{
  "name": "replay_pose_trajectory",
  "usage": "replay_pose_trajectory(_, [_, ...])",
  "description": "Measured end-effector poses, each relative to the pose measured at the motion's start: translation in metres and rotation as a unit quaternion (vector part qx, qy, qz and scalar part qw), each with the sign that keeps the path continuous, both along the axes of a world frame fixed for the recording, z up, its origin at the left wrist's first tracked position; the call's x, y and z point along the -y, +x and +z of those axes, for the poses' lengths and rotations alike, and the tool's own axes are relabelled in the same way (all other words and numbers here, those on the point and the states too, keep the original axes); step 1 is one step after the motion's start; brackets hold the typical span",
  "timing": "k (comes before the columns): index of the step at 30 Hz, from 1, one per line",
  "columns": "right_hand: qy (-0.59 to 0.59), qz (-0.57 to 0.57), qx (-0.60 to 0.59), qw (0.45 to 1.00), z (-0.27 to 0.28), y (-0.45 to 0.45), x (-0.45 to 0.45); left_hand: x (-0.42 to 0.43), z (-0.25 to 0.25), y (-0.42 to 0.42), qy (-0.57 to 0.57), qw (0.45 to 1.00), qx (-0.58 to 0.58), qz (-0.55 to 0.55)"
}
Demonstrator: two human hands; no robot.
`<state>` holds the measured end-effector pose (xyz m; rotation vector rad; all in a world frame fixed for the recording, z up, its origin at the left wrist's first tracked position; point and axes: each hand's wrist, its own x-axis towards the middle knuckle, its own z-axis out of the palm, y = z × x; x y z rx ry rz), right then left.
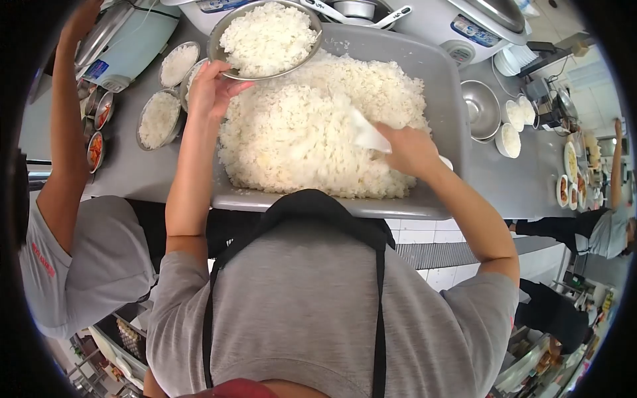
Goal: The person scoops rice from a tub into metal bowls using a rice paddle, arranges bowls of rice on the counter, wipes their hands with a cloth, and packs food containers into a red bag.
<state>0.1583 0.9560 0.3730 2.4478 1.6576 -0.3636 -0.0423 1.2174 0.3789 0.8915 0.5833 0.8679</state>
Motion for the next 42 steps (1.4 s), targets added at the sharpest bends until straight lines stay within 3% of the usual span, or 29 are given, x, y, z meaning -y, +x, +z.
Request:
replay_pose_trajectory(2, [0.035, -0.008, -0.131, 0.991, 0.004, 0.004, 0.008, 0.000, -0.001, 0.001, -0.001, 1.000, -0.007, -0.004])
replay_pose_trajectory(6, [0.095, 0.003, -0.185, 0.978, 0.042, 0.023, 0.014, -0.001, -0.008, 0.002, -0.004, 0.999, -0.032, -0.028])
replay_pose_trajectory(8, [0.179, 0.078, -0.219, 0.956, 0.065, 0.040, 0.014, 0.005, -0.003, 0.005, -0.011, 0.999, -0.028, -0.027])
replay_pose_trajectory(10, [0.169, 0.061, -0.177, 0.968, 0.106, 0.034, 0.001, 0.012, -0.004, 0.007, -0.050, 0.995, -0.039, -0.071])
replay_pose_trajectory(12, [0.207, 0.126, -0.007, 0.970, 0.122, 0.037, -0.017, 0.019, -0.008, 0.012, -0.050, 0.993, -0.038, -0.100])
replay_pose_trajectory(13, [0.209, 0.122, -0.004, 0.970, 0.123, 0.030, -0.025, 0.025, -0.008, 0.014, -0.065, 0.988, -0.038, -0.132])
replay_pose_trajectory(15, [0.165, 0.126, 0.224, 0.952, 0.125, 0.016, -0.042, 0.041, 0.000, 0.017, -0.088, 0.982, -0.042, -0.163])
replay_pose_trajectory(18, [0.200, 0.160, 0.285, 0.924, 0.136, 0.023, -0.047, 0.041, -0.007, 0.015, -0.083, 0.978, -0.052, -0.184])
replay_pose_trajectory(22, [0.196, 0.028, 0.304, 0.932, 0.173, 0.023, -0.039, 0.039, -0.007, 0.016, -0.081, 0.985, -0.057, -0.144])
replay_pose_trajectory(24, [0.235, 0.093, 0.275, 0.928, 0.142, 0.017, -0.040, 0.038, -0.007, 0.017, -0.085, 0.985, -0.046, -0.143])
replay_pose_trajectory(25, [0.274, 0.188, 0.314, 0.889, 0.118, 0.015, -0.042, 0.037, -0.007, 0.018, -0.090, 0.985, -0.038, -0.144])
replay_pose_trajectory(26, [0.207, 0.160, 0.263, 0.929, 0.106, 0.004, -0.045, 0.039, -0.006, 0.017, -0.090, 0.985, -0.035, -0.140])
replay_pose_trajectory(28, [0.225, 0.149, 0.205, 0.941, 0.113, 0.015, -0.048, 0.039, -0.003, 0.012, -0.062, 0.987, -0.056, -0.141])
replay_pose_trajectory(31, [0.272, 0.041, 0.131, 0.952, 0.147, 0.016, -0.051, 0.033, -0.012, 0.013, -0.079, 0.985, -0.058, -0.141])
replay_pose_trajectory(34, [0.224, 0.083, 0.179, 0.954, 0.103, 0.026, -0.061, 0.035, -0.001, 0.010, -0.077, 0.986, -0.055, -0.137])
replay_pose_trajectory(37, [0.248, 0.063, 0.083, 0.963, 0.099, 0.014, -0.058, 0.030, 0.002, 0.003, -0.082, 0.986, -0.046, -0.140])
replay_pose_trajectory(38, [0.256, 0.074, 0.092, 0.959, 0.099, 0.015, -0.055, 0.029, 0.006, 0.000, -0.073, 0.988, -0.035, -0.130])
replay_pose_trajectory(40, [0.457, -0.002, -0.089, 0.885, 0.093, 0.022, -0.048, 0.029, 0.013, -0.010, -0.070, 0.992, 0.000, -0.106])
replay_pose_trajectory(42, [0.491, 0.017, -0.105, 0.865, 0.084, 0.023, -0.037, 0.032, 0.016, -0.030, -0.054, 0.995, 0.024, -0.082])
